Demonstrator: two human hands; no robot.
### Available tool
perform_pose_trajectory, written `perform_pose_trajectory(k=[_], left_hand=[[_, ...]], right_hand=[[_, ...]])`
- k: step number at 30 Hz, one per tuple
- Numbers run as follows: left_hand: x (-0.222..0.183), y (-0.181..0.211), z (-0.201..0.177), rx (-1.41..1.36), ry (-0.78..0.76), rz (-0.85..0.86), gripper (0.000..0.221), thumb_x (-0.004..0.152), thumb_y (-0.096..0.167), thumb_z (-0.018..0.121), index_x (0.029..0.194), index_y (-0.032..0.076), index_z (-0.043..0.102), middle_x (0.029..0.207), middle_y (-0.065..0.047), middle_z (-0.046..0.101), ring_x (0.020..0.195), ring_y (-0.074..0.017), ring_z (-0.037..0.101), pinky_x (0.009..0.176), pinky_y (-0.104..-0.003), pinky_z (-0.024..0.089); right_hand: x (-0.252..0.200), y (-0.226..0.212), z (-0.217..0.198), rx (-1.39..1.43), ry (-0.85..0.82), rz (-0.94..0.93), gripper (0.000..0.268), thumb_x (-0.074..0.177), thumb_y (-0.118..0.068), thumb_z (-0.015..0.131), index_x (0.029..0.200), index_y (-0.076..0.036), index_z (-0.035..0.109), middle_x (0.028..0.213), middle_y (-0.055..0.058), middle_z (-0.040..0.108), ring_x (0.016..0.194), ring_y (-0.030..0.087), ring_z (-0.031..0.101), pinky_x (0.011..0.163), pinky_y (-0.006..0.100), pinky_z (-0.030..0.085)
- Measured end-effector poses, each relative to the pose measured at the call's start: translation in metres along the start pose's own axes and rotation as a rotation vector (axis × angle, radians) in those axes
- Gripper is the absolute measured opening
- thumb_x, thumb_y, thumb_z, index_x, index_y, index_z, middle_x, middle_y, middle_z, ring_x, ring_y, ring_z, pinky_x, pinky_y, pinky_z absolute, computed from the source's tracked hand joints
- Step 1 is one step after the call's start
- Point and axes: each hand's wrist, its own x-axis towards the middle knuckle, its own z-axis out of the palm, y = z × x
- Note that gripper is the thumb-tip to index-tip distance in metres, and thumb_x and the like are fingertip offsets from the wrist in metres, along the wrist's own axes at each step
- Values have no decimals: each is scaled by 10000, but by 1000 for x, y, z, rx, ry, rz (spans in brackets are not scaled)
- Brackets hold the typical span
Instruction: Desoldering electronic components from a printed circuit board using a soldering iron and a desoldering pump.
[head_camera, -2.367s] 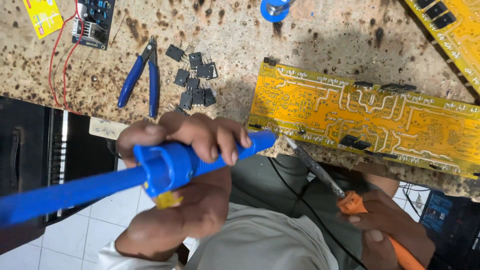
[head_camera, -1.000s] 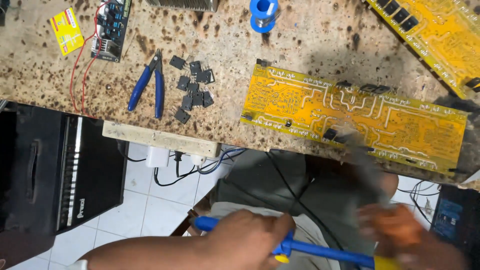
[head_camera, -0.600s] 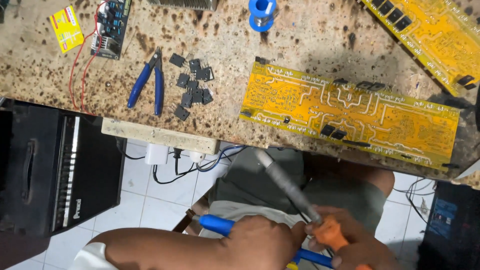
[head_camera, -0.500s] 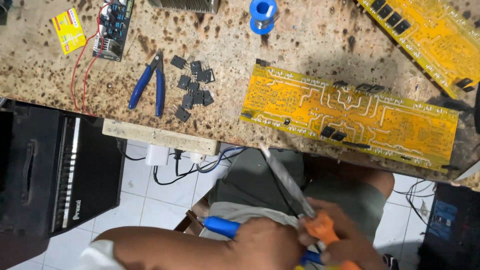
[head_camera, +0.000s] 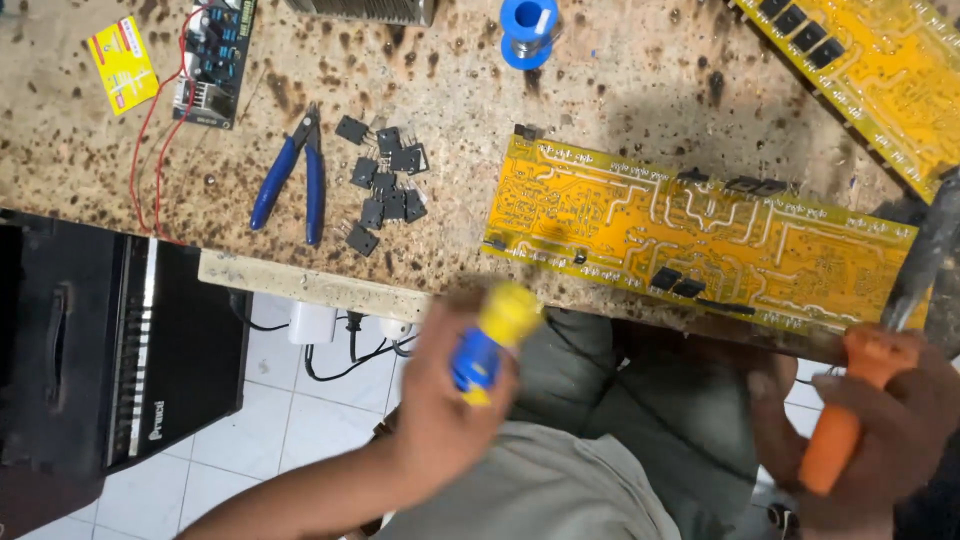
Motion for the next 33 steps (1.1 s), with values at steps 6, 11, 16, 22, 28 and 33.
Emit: perform_pose_trajectory(k=[6, 11, 16, 22, 28, 33], left_hand=[[36, 6, -7, -81, 241, -295, 295, 951, 126, 636, 1238, 109, 571, 863, -28, 553, 599, -98, 615, 578, -245, 543], [36, 9, -1, -249, 280, -337, 259, 937, 25, 603, 1193, 56, 628, 889, -43, 674, 575, -93, 605, 541, -237, 606], [30, 1, 0, -194, 257, -394, 239, 935, 70, 647, 1173, 78, 657, 916, -16, 689, 605, -65, 603, 567, -229, 636], [30, -16, 2, -196, 195, -301, 270, 936, 121, 718, 1193, 67, 657, 948, -4, 661, 771, -69, 605, 688, -240, 598], [30, -24, 6, -178, 197, -268, 261, 939, 121, 740, 1185, 74, 665, 1048, -6, 722, 863, -66, 624, 792, -232, 531], [31, -28, 8, -259, 194, -204, 246, 953, 69, 717, 1183, 52, 632, 1097, -52, 699, 995, -111, 662, 895, -263, 567]], right_hand=[[5, 16, 9, -100, -66, -54, 288, 1054, -138, 793, 1096, -30, 529, 1214, 361, 701, 1111, 580, 680, 1027, 650, 529], [-22, 36, 1, -229, -204, 274, 247, 1110, 111, 845, 1031, 166, 617, 1346, 367, 746, 1475, 481, 647, 1288, 484, 487], [-18, 14, -24, 202, -264, 879, 301, 1107, -107, 634, 844, -141, 491, 1212, 83, 667, 1057, 185, 589, 782, 258, 404], [-227, 163, -32, 960, -583, 2081, 570, 916, -70, 390, 1453, 61, 525, 1107, 516, 615, 915, 592, 575, 674, 619, 391], [-55, -35, -7, 271, -993, 480, 433, 809, -435, 704, 1224, -314, 685, 1186, -73, 675, 1176, 134, 698, 936, 277, 486], [-86, -2, 5, 245, -1220, 1066, 362, 691, -389, 889, 1028, -269, 943, 1296, -174, 760, 1078, 12, 764, 949, 267, 475]])
